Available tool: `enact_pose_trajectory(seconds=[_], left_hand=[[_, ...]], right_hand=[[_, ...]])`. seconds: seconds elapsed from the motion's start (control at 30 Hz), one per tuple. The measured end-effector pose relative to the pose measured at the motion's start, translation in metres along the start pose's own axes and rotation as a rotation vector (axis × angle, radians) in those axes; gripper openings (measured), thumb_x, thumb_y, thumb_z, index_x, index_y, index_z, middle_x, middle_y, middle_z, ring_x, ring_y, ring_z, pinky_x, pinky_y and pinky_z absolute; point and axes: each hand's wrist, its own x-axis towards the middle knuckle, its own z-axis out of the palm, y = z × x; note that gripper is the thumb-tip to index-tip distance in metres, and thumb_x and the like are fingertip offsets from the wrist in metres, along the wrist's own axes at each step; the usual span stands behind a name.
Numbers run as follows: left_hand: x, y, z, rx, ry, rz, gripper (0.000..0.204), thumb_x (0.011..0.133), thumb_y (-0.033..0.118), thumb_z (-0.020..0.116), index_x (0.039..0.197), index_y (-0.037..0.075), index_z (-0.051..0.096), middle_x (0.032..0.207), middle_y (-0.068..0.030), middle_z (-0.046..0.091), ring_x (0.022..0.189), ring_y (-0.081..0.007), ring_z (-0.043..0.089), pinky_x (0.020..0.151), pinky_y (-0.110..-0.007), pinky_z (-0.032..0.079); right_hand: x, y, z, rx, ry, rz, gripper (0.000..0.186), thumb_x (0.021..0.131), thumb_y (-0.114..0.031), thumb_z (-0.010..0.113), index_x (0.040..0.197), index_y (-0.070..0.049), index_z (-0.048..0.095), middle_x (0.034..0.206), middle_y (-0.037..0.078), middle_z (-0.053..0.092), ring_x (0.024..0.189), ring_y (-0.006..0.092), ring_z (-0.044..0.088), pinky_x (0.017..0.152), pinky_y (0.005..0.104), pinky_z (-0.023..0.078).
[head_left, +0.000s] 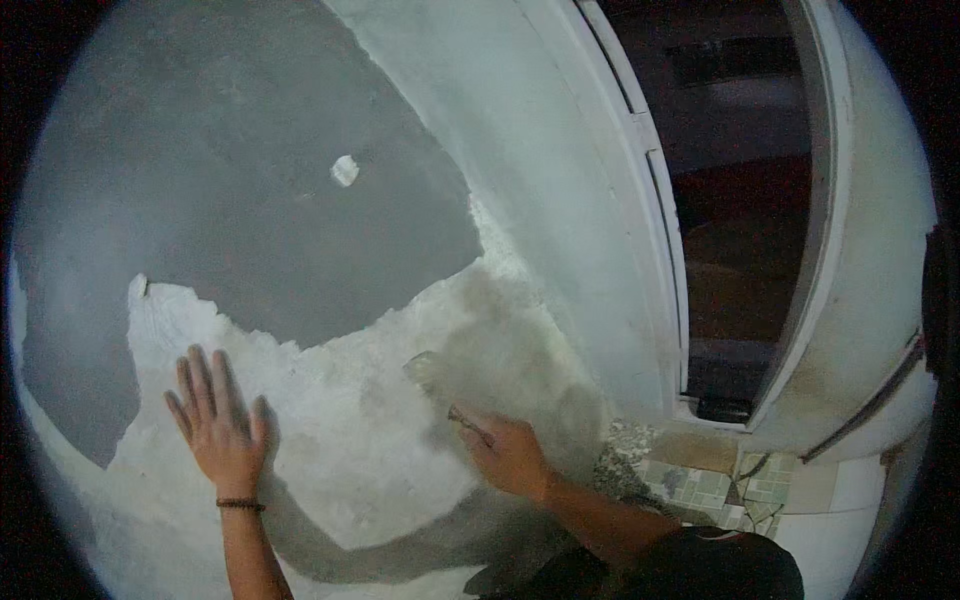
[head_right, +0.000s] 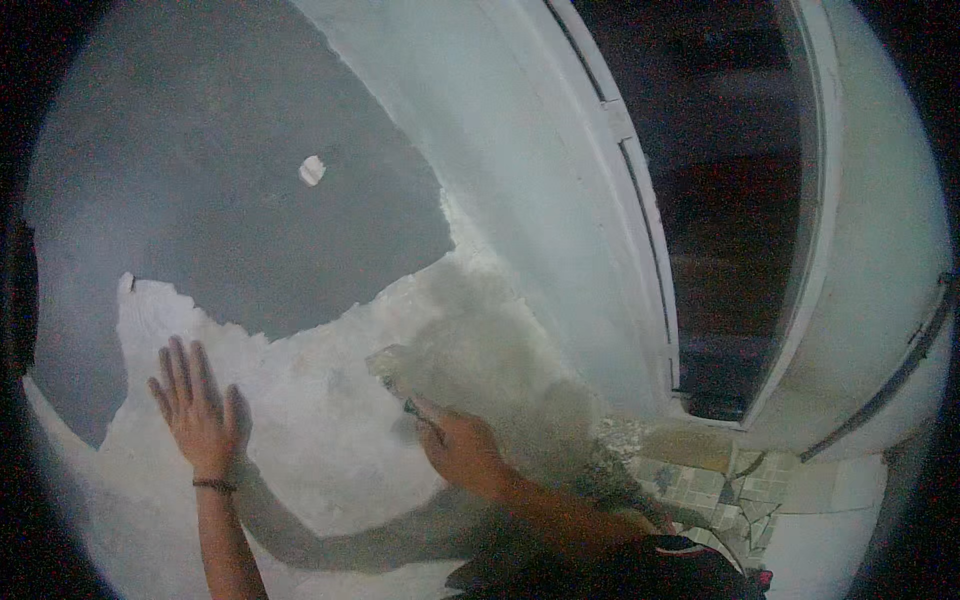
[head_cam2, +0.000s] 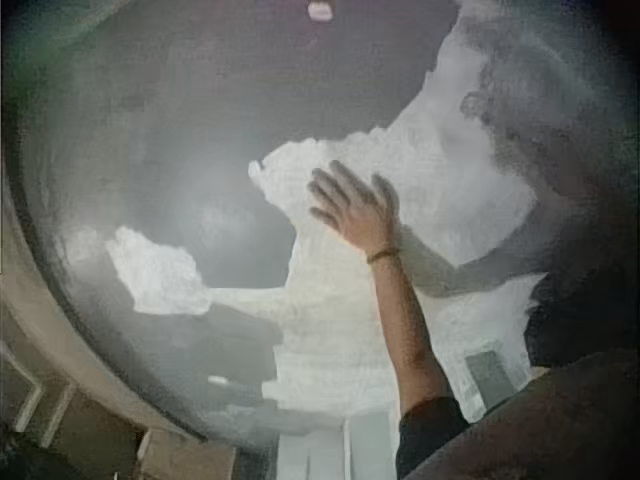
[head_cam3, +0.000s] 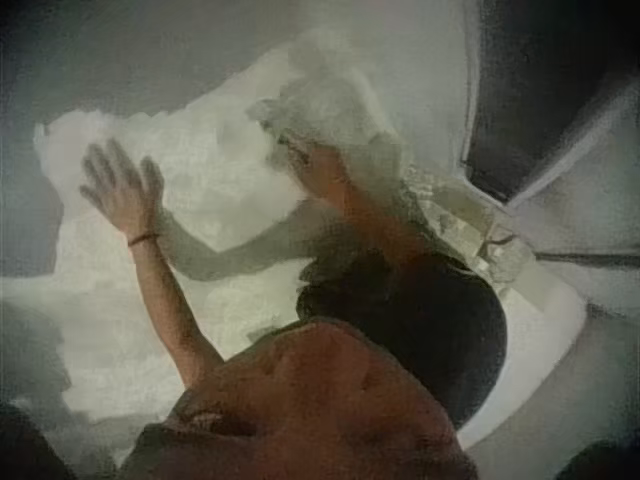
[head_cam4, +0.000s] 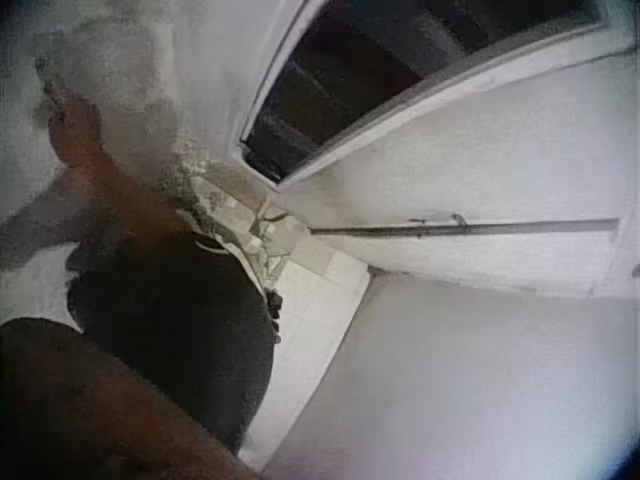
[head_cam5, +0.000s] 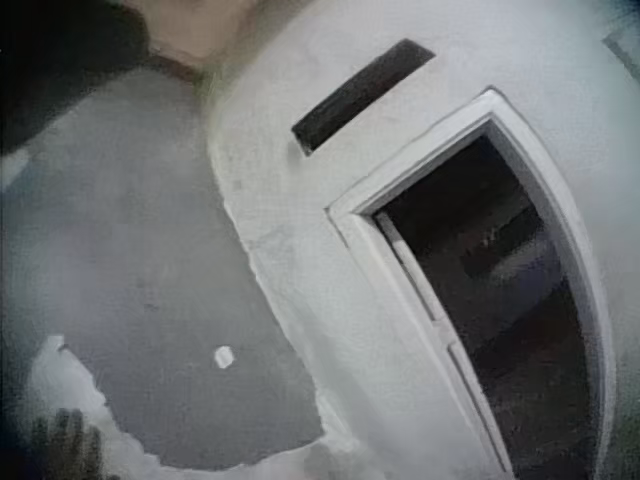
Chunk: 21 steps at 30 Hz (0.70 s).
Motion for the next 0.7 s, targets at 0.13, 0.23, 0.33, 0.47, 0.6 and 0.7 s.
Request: enact_pose_trajectory(seconds=[0.13, 0.23, 0.33, 0.47, 0.6, 0.7], left_hand=[[-0.006, 0.010, 0.010, 0.012, 0.083, -0.088, 0.071, 0.096, 0.052, 0.045, 0.155, 0.015, 0.033, 0.164, -0.0065, 0.024, 0.152, -0.0264, 0.017, 0.124, -0.049, 0.007], [-0.012, 0.009, 0.013, 0.030, 0.063, -0.175, 0.068, 0.098, 0.052, 0.043, 0.154, 0.013, 0.036, 0.162, -0.0084, 0.028, 0.151, -0.0286, 0.022, 0.123, -0.050, 0.010], [-0.011, 0.011, 0.013, 0.037, 0.048, -0.205, 0.067, 0.100, 0.052, 0.039, 0.152, 0.011, 0.039, 0.160, -0.0120, 0.031, 0.149, -0.0328, 0.026, 0.122, -0.052, 0.012], [-0.015, 0.008, 0.005, -0.045, -0.019, -0.280, 0.065, 0.101, 0.050, 0.037, 0.151, 0.008, 0.041, 0.159, -0.0163, 0.032, 0.148, -0.0363, 0.027, 0.120, -0.055, 0.013], [-0.015, 0.007, 0.003, -0.099, 0.000, -0.282, 0.063, 0.102, 0.048, 0.038, 0.150, 0.007, 0.042, 0.159, -0.0174, 0.032, 0.147, -0.0385, 0.028, 0.119, -0.057, 0.015], [-0.016, 0.005, 0.003, -0.127, -0.033, -0.334, 0.062, 0.102, 0.047, 0.038, 0.150, 0.008, 0.041, 0.158, -0.0179, 0.033, 0.147, -0.0390, 0.028, 0.118, -0.059, 0.015]], right_hand=[[0.008, 0.019, -0.011, -0.107, 0.088, -0.034, 0.049, 0.093, -0.021, 0.061, 0.141, -0.012, 0.053, 0.083, 0.020, 0.064, 0.073, 0.0315, 0.065, 0.071, 0.0433, 0.052], [0.027, 0.025, -0.013, -0.151, 0.055, -0.039, 0.051, 0.093, -0.018, 0.062, 0.143, -0.014, 0.051, 0.084, 0.018, 0.064, 0.073, 0.0291, 0.064, 0.071, 0.0405, 0.052], [0.040, 0.021, -0.024, -0.196, 0.010, -0.045, 0.052, 0.092, -0.019, 0.062, 0.143, -0.014, 0.051, 0.085, 0.018, 0.065, 0.074, 0.0308, 0.064, 0.071, 0.0417, 0.052], [0.051, -0.001, -0.052, -0.273, -0.026, 0.015, 0.052, 0.092, -0.015, 0.061, 0.143, -0.014, 0.051, 0.083, 0.018, 0.065, 0.071, 0.0301, 0.064, 0.070, 0.0427, 0.052], [0.040, -0.034, -0.100, -0.154, 0.018, -0.012, 0.051, 0.091, -0.015, 0.060, 0.142, -0.015, 0.053, 0.080, 0.017, 0.065, 0.069, 0.0298, 0.065, 0.068, 0.0424, 0.052], [0.044, -0.057, -0.132, -0.283, -0.027, 0.108, 0.049, 0.091, -0.017, 0.061, 0.140, -0.016, 0.055, 0.079, 0.017, 0.066, 0.068, 0.0291, 0.065, 0.067, 0.0397, 0.052]])
